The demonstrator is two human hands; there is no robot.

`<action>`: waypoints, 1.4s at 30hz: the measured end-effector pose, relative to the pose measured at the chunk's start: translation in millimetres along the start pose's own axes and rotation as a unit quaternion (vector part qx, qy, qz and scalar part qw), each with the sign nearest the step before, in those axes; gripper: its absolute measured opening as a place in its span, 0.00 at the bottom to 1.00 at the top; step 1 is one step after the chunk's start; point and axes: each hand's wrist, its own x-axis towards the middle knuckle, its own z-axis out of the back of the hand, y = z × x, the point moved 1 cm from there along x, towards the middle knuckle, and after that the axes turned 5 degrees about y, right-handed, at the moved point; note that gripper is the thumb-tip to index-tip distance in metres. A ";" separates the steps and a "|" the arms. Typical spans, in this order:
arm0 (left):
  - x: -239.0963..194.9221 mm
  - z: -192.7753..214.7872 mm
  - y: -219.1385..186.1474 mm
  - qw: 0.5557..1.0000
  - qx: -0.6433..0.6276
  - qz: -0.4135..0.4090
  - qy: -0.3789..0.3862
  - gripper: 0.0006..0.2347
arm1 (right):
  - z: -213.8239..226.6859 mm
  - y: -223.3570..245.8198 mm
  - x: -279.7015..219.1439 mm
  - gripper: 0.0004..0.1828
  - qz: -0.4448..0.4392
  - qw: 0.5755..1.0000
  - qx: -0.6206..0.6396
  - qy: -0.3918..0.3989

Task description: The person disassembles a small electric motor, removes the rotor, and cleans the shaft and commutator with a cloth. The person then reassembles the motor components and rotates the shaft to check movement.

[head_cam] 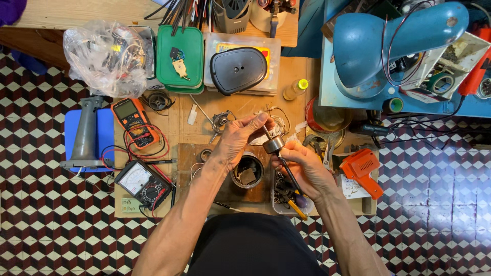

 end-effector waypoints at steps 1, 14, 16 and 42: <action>1.6 -1.1 2.0 1.000 0.014 -0.005 -0.011 0.17 | 1.5 -0.2 -0.6 0.11 0.016 1.000 -0.019 -0.002; -3.3 -7.4 -3.8 0.999 0.044 0.004 -0.010 0.13 | 14.8 -2.4 -2.1 0.11 0.054 0.996 -0.068 -0.022; -2.7 -3.8 -2.9 0.999 0.036 0.010 -0.005 0.12 | 14.5 -3.7 -1.6 0.11 0.051 0.996 -0.066 -0.016; 3.6 -6.2 26.3 0.993 0.060 -0.001 -0.104 0.14 | 7.2 4.4 -28.8 0.13 -0.067 0.953 -0.295 -0.031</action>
